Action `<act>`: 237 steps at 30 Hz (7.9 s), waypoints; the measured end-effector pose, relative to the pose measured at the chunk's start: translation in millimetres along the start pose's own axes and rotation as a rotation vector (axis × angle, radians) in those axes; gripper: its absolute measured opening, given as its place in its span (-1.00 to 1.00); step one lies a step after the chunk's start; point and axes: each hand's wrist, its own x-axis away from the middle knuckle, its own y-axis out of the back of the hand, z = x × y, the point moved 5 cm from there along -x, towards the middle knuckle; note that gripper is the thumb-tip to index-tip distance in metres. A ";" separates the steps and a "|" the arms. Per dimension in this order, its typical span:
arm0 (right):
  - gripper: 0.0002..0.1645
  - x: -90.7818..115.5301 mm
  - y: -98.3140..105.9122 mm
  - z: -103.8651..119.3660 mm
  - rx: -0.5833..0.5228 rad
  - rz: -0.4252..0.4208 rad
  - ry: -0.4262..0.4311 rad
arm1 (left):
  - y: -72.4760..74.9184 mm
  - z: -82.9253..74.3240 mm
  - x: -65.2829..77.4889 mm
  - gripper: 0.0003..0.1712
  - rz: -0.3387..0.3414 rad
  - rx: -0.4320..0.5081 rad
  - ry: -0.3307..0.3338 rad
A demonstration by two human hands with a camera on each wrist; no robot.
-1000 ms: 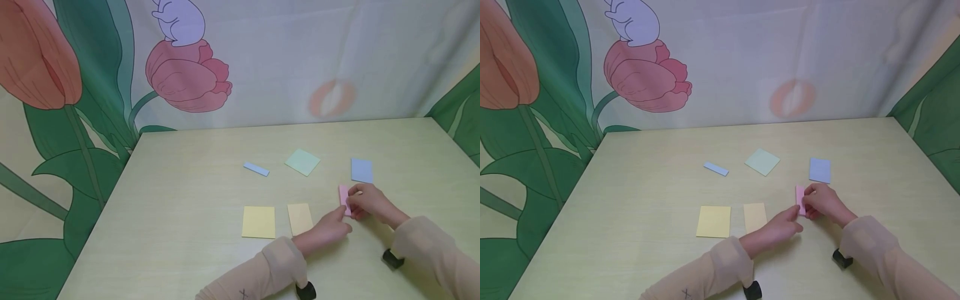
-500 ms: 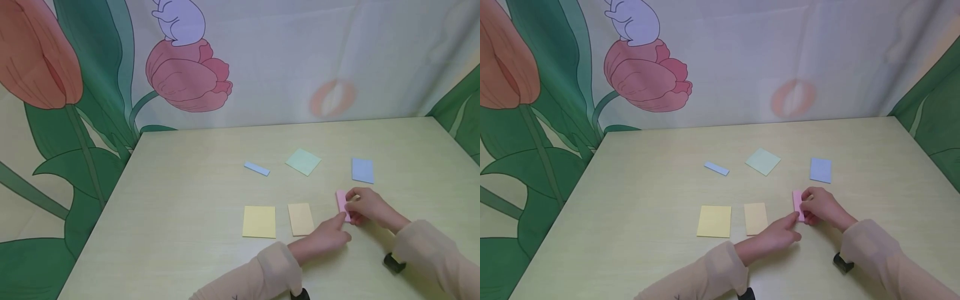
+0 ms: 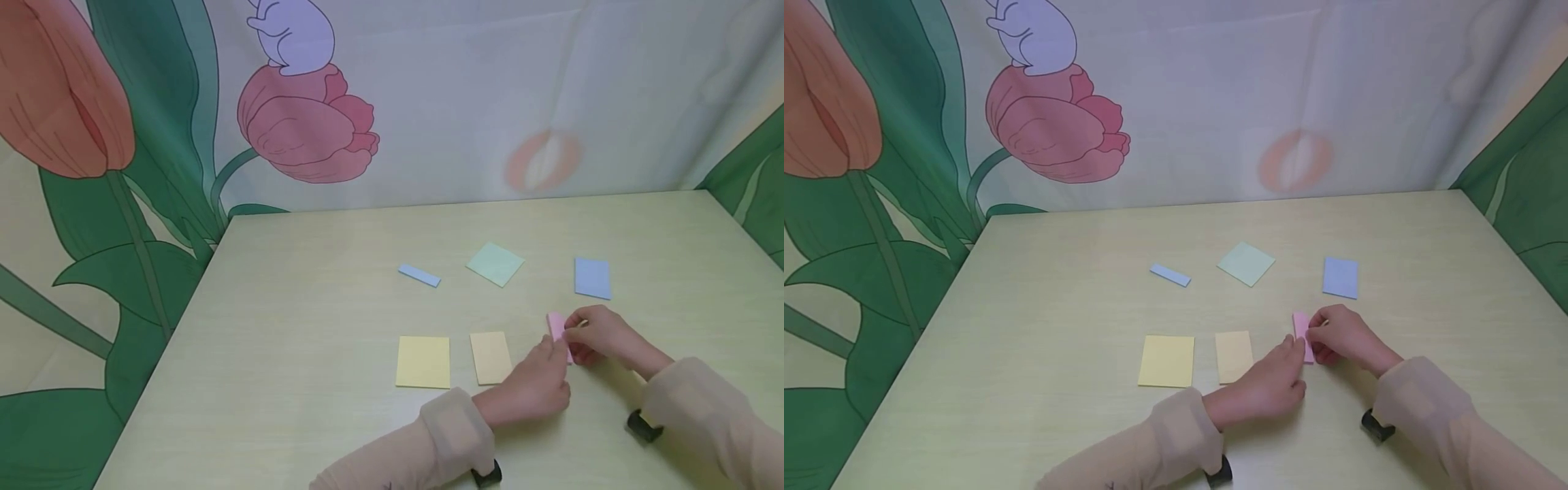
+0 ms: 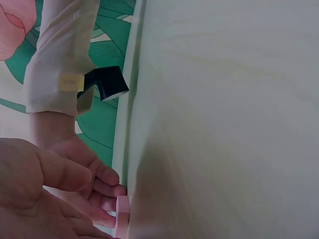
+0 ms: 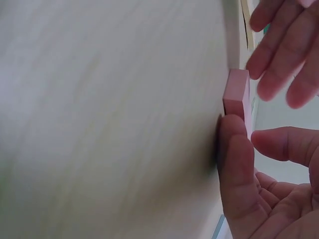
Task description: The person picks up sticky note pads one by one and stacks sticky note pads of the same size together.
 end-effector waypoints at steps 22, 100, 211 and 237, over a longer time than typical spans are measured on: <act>-0.76 -3.0 -8.4 0.3 -0.052 0.022 0.022 | 4.8 6.2 -9.0 -0.51 -0.038 0.102 0.004; -0.41 39.2 -43.8 14.4 -0.461 -0.047 0.190 | -0.8 22.7 28.4 -0.24 0.023 0.495 0.078; -0.36 18.3 0.8 12.5 -0.316 -0.114 0.137 | 22.4 9.7 8.3 -0.22 -0.123 0.615 0.088; -0.32 7.0 34.5 -1.1 -0.281 -0.173 0.093 | 27.3 8.1 -16.4 -0.26 -0.164 0.776 0.274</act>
